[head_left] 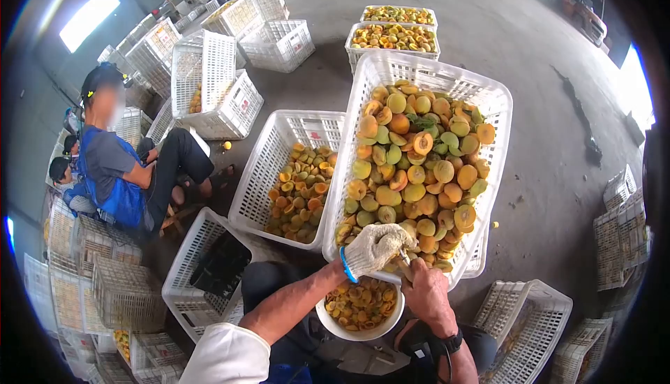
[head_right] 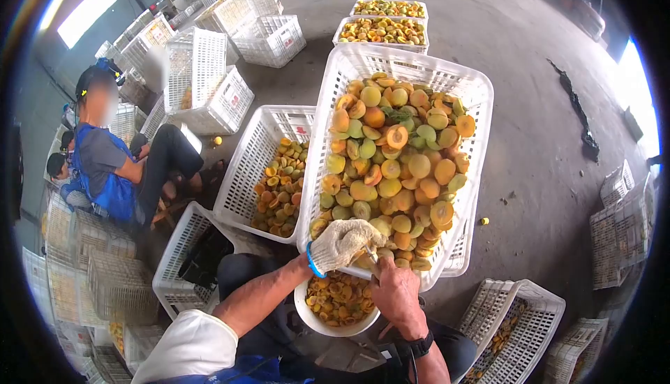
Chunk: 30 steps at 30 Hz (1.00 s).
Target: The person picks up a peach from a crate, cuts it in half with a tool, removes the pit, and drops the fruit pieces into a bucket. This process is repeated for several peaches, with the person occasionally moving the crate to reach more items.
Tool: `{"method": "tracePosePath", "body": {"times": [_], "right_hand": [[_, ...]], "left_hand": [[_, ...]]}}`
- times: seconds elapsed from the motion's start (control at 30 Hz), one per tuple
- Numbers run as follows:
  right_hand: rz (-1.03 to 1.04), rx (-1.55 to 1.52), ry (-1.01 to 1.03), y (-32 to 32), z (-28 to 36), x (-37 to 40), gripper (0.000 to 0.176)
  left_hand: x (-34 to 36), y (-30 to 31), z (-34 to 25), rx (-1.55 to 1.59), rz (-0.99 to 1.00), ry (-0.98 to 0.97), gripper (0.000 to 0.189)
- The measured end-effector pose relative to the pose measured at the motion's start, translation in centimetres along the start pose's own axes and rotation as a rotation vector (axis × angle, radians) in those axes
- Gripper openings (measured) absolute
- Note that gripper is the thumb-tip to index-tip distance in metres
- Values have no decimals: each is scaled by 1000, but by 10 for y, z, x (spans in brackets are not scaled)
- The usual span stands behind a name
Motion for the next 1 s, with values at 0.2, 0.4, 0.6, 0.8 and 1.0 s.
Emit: {"method": "tracePosePath", "body": {"times": [0.2,0.4,0.6,0.8,1.0], "right_hand": [[155,-345,-61,3,-2,5,26],[239,-609,-53,-15,-1,16,31],[46,-201,211,-39,-9,18,37],[112,-213,216,-40,20,45,36],[374,-588,60,-46,36,77,29]], "left_hand": [[6,-5,-10,-66,85,-46,27],[18,-3,-1,-42,83,-11,24],[43,-6,0,42,-27,155,32],[81,0,2,11,-43,70,26],[107,-9,-9,119,-27,118,35]]}}
Point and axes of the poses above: each hand's wrist, its own x-axis away from the middle knuckle, its own y-axis out of the back of the hand, z = x × y, the point moved 4 cm from there along -x, towards the middle knuckle, and after that the axes turned 1 degree about x, right-handed, at the moved point
